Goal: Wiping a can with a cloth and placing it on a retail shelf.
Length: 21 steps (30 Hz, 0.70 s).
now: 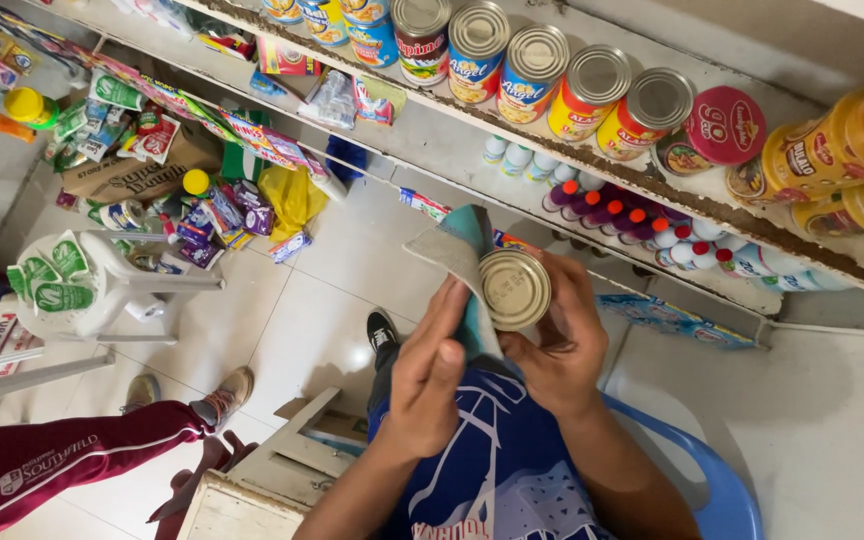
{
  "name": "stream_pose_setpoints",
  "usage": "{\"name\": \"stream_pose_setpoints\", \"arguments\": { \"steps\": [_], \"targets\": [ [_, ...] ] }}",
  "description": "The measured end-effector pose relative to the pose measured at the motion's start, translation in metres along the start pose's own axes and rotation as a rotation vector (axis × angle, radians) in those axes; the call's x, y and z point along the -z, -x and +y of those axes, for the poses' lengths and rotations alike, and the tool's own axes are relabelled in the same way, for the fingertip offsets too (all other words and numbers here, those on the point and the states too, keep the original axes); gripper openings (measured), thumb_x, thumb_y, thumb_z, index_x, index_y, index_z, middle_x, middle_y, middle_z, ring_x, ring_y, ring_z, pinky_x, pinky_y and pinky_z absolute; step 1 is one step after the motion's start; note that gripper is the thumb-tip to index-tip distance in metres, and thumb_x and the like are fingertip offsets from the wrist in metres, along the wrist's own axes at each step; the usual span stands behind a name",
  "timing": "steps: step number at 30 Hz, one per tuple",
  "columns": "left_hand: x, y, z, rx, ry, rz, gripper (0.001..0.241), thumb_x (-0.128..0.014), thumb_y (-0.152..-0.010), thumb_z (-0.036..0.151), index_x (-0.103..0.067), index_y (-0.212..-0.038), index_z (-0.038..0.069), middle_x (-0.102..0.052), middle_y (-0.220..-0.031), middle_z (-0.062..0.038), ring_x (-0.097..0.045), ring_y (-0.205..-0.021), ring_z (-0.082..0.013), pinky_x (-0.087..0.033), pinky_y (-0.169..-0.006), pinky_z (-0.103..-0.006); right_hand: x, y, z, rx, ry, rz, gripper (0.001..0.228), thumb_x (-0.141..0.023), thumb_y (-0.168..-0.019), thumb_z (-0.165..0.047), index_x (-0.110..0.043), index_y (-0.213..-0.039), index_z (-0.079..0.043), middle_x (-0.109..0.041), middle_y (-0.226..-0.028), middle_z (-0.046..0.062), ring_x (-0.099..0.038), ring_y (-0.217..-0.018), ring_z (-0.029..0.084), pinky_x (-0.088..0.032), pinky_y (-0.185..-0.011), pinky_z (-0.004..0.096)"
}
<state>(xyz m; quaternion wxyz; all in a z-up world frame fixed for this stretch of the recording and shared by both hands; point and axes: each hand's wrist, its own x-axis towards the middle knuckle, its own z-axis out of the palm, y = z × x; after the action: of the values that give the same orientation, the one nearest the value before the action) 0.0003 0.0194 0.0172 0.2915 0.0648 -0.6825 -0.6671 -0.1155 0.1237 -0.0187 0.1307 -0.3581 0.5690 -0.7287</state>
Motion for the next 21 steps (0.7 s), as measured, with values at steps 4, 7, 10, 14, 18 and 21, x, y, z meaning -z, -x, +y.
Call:
{"name": "stream_pose_setpoints", "arguments": {
  "steps": [4, 7, 10, 14, 18, 21],
  "targets": [
    [-0.001, -0.006, 0.001, -0.034, -0.137, -0.017, 0.055, -0.030, -0.113, 0.021, -0.018, -0.158, -0.008, -0.024, -0.168, -0.027, -0.031, -0.157, -0.0382, -0.030, -0.131, -0.0467, -0.004, 0.003, -0.003, 0.071, 0.116, -0.014, 0.070, -0.080, -0.086, -0.033, -0.052, -0.143, -0.004, -0.050, -0.138, 0.010, -0.059, -0.126, 0.021, -0.059, -0.110, 0.033],
    [-0.001, -0.008, 0.006, 0.036, -0.102, -0.006, 0.064, -0.028, -0.112, 0.035, -0.021, -0.155, -0.012, -0.038, -0.160, -0.031, -0.044, -0.147, -0.0397, -0.036, -0.121, -0.0447, -0.005, 0.006, -0.010, -0.050, -0.045, -0.057, 0.072, -0.083, -0.085, -0.026, -0.050, -0.144, 0.001, -0.051, -0.135, 0.010, -0.059, -0.123, 0.022, -0.052, -0.109, 0.034],
    [-0.003, -0.009, 0.004, 0.023, -0.064, -0.007, 0.065, -0.030, -0.113, 0.044, -0.029, -0.153, -0.007, -0.048, -0.152, -0.023, -0.053, -0.137, -0.0339, -0.042, -0.116, -0.0434, -0.002, 0.002, -0.010, -0.035, -0.042, -0.060, 0.069, -0.083, -0.084, -0.028, -0.054, -0.140, 0.001, -0.053, -0.133, 0.010, -0.061, -0.119, 0.020, -0.056, -0.103, 0.032],
    [0.000, -0.005, -0.007, 0.012, -0.054, 0.036, 0.052, -0.048, -0.108, 0.030, -0.036, -0.145, -0.005, -0.052, -0.142, -0.022, -0.057, -0.126, -0.0306, -0.045, -0.111, -0.0427, -0.002, 0.001, -0.007, -0.086, -0.117, -0.058, 0.073, -0.083, -0.085, -0.026, -0.050, -0.144, 0.003, -0.055, -0.138, 0.012, -0.060, -0.122, 0.022, -0.052, -0.108, 0.034],
    [0.007, -0.008, -0.025, -0.168, 0.101, 0.143, 0.056, -0.074, -0.093, 0.032, -0.045, -0.124, -0.004, -0.055, -0.125, -0.020, -0.048, -0.124, -0.0346, -0.038, -0.109, -0.0524, -0.013, 0.004, 0.001, -0.009, -0.233, -0.084, 0.079, -0.086, -0.081, -0.024, -0.051, -0.139, 0.017, -0.063, -0.120, 0.023, -0.060, -0.115, 0.025, -0.054, -0.097, 0.046],
    [0.014, -0.004, -0.033, -0.171, 0.173, 0.166, 0.072, -0.082, -0.086, 0.037, -0.039, -0.128, -0.001, -0.051, -0.131, -0.023, -0.048, -0.120, -0.0321, -0.039, -0.104, -0.0525, -0.024, 0.001, -0.003, -0.023, -0.277, -0.119, 0.076, -0.087, -0.079, -0.021, -0.054, -0.135, 0.018, -0.065, -0.116, 0.027, -0.065, -0.110, 0.030, -0.056, -0.092, 0.047]
  ]
}}
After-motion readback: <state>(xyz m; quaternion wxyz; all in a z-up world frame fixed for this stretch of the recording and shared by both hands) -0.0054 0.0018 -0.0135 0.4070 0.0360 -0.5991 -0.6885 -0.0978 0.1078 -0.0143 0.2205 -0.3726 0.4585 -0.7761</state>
